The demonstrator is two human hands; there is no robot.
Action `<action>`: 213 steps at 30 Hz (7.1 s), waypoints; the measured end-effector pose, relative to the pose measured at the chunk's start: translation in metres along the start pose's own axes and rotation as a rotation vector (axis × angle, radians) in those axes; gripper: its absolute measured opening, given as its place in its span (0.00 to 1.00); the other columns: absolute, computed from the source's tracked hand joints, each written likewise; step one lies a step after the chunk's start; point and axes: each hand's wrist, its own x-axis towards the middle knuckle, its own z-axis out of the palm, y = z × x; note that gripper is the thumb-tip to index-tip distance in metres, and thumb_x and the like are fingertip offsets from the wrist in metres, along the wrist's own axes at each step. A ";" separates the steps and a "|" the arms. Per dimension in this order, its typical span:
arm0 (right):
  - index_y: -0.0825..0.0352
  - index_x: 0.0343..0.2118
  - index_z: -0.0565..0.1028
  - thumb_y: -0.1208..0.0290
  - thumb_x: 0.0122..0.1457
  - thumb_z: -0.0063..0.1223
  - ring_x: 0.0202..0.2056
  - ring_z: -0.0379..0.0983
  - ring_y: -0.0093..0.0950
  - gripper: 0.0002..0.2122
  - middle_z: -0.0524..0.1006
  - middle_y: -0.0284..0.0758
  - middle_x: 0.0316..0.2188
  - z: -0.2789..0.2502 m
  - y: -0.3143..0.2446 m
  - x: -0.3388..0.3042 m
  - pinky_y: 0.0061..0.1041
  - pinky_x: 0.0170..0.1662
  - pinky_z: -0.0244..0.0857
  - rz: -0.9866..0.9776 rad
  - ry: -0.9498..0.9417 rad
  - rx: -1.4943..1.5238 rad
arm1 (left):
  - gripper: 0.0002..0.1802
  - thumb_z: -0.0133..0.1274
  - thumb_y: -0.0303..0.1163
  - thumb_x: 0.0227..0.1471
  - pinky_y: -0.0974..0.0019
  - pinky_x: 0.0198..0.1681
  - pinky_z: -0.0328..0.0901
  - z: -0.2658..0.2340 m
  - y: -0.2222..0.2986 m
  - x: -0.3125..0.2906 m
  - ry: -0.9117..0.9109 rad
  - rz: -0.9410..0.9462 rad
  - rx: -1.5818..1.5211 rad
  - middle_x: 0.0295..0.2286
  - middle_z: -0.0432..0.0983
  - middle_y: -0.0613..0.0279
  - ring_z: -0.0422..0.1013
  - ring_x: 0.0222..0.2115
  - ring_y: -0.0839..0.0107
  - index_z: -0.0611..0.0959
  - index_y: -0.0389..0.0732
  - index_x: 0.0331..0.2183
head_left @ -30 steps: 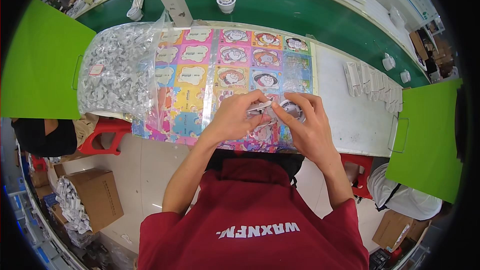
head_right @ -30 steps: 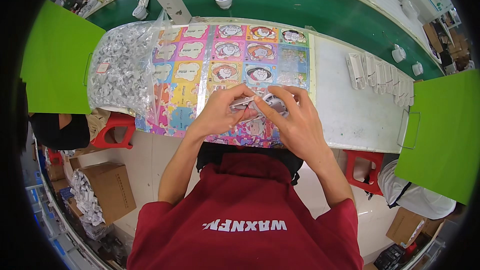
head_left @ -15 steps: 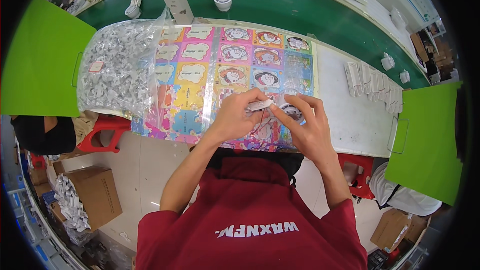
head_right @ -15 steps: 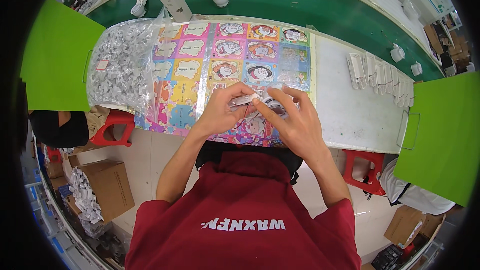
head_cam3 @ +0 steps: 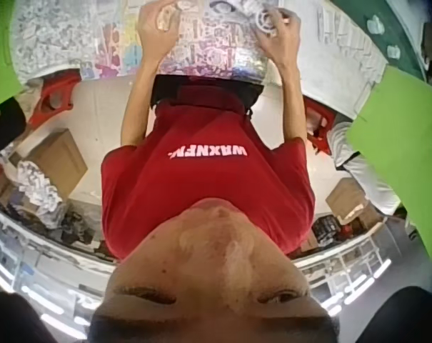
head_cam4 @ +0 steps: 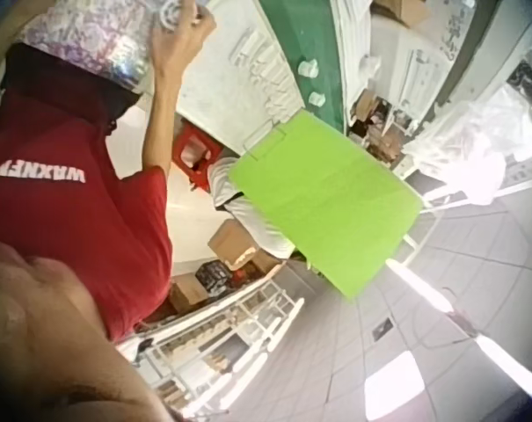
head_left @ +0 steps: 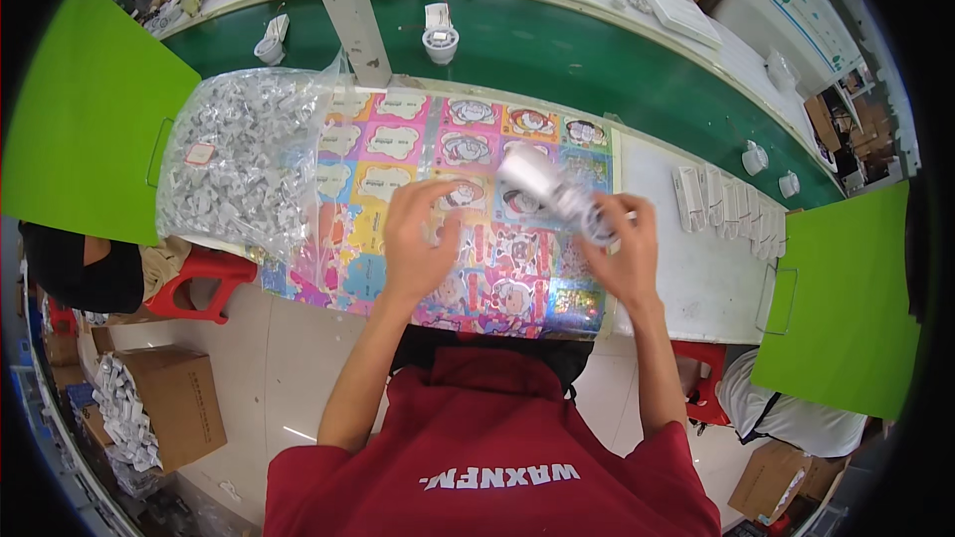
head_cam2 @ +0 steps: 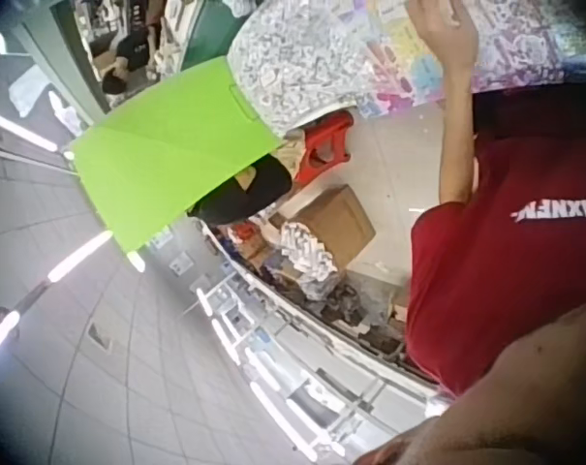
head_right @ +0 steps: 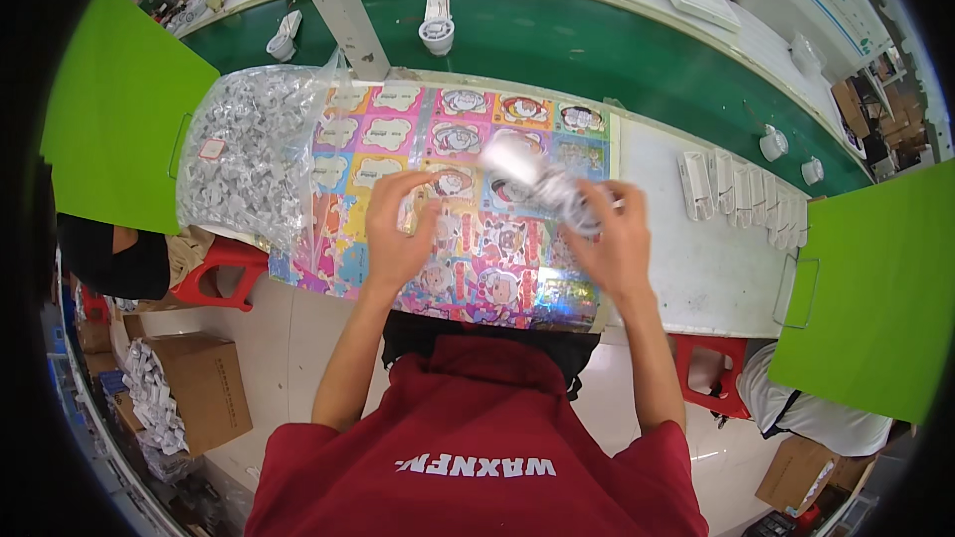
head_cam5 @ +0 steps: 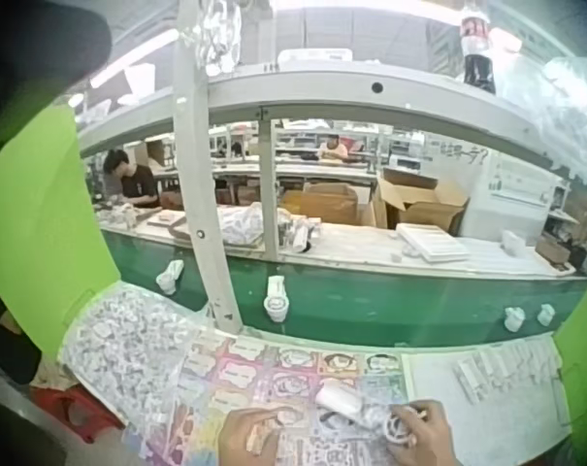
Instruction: Assembling small electronic components and applying stickers at an industrial workstation.
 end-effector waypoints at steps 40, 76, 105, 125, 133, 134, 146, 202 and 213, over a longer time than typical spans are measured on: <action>0.68 0.46 0.78 0.73 0.61 0.54 0.54 0.66 0.43 0.12 0.75 0.42 0.50 0.063 0.111 0.055 0.38 0.59 0.60 0.199 0.223 -0.110 | 0.05 0.58 0.21 0.45 0.55 0.39 0.65 0.001 -0.051 -0.024 0.007 -0.096 0.269 0.29 0.74 0.58 0.72 0.34 0.54 0.82 0.40 0.29; 0.67 0.42 0.79 0.74 0.58 0.55 0.51 0.69 0.43 0.10 0.77 0.43 0.45 0.063 0.122 0.051 0.39 0.57 0.61 0.183 0.293 -0.128 | 0.17 0.56 0.31 0.52 0.47 0.57 0.63 -0.069 -0.096 0.015 -0.100 -0.333 0.769 0.49 0.75 0.40 0.70 0.50 0.41 0.83 0.29 0.41; 0.62 0.49 0.78 0.67 0.51 0.58 0.51 0.70 0.49 0.20 0.77 0.49 0.45 -0.073 0.277 0.163 0.43 0.56 0.66 0.343 0.128 -0.700 | 0.14 0.57 0.22 0.46 0.51 0.48 0.66 0.030 -0.006 -0.042 -0.275 0.125 0.339 0.46 0.74 0.49 0.72 0.44 0.50 0.85 0.39 0.39; 0.63 0.50 0.64 0.79 0.45 0.72 0.52 0.72 0.29 0.31 0.74 0.34 0.47 0.027 0.026 0.055 0.30 0.57 0.65 0.249 -0.151 0.818 | 0.27 0.59 0.25 0.46 0.50 0.57 0.62 0.033 0.023 -0.030 -0.098 0.131 0.241 0.55 0.69 0.45 0.66 0.56 0.50 0.78 0.37 0.51; 0.65 0.60 0.65 0.70 0.47 0.71 0.58 0.66 0.43 0.36 0.67 0.45 0.58 0.070 -0.066 0.024 0.40 0.61 0.61 -0.166 -0.265 0.390 | 0.40 0.65 0.28 0.51 0.61 0.56 0.66 -0.012 0.018 -0.035 -0.052 -0.398 -0.429 0.55 0.69 0.50 0.69 0.54 0.64 0.66 0.35 0.62; 0.66 0.56 0.70 0.67 0.50 0.69 0.58 0.63 0.46 0.30 0.70 0.42 0.54 0.075 -0.065 0.026 0.43 0.59 0.63 -0.188 -0.271 0.331 | 0.39 0.65 0.27 0.49 0.62 0.55 0.67 -0.022 0.016 -0.037 -0.009 -0.427 -0.310 0.54 0.71 0.51 0.71 0.53 0.65 0.68 0.35 0.61; 0.70 0.47 0.77 0.76 0.62 0.56 0.36 0.75 0.28 0.11 0.77 0.37 0.38 0.082 -0.048 0.008 0.26 0.39 0.70 0.134 -0.230 0.565 | 0.36 0.68 0.21 0.38 0.59 0.52 0.67 -0.049 0.002 -0.052 -0.101 -0.327 -0.042 0.46 0.75 0.53 0.72 0.49 0.55 0.79 0.41 0.53; 0.70 0.52 0.73 0.82 0.59 0.55 0.40 0.76 0.32 0.16 0.76 0.41 0.41 0.040 -0.058 -0.047 0.29 0.44 0.71 0.211 -0.204 0.766 | 0.10 0.59 0.24 0.54 0.65 0.48 0.65 0.035 0.016 -0.054 -0.335 -0.349 -0.585 0.39 0.78 0.56 0.73 0.41 0.65 0.83 0.33 0.41; 0.71 0.47 0.76 0.77 0.59 0.59 0.37 0.75 0.31 0.14 0.78 0.39 0.38 0.030 -0.059 -0.036 0.28 0.43 0.69 0.183 -0.259 0.710 | 0.08 0.57 0.24 0.57 0.72 0.42 0.65 0.028 0.009 -0.062 -0.237 -0.463 -0.694 0.39 0.79 0.60 0.72 0.37 0.76 0.84 0.30 0.38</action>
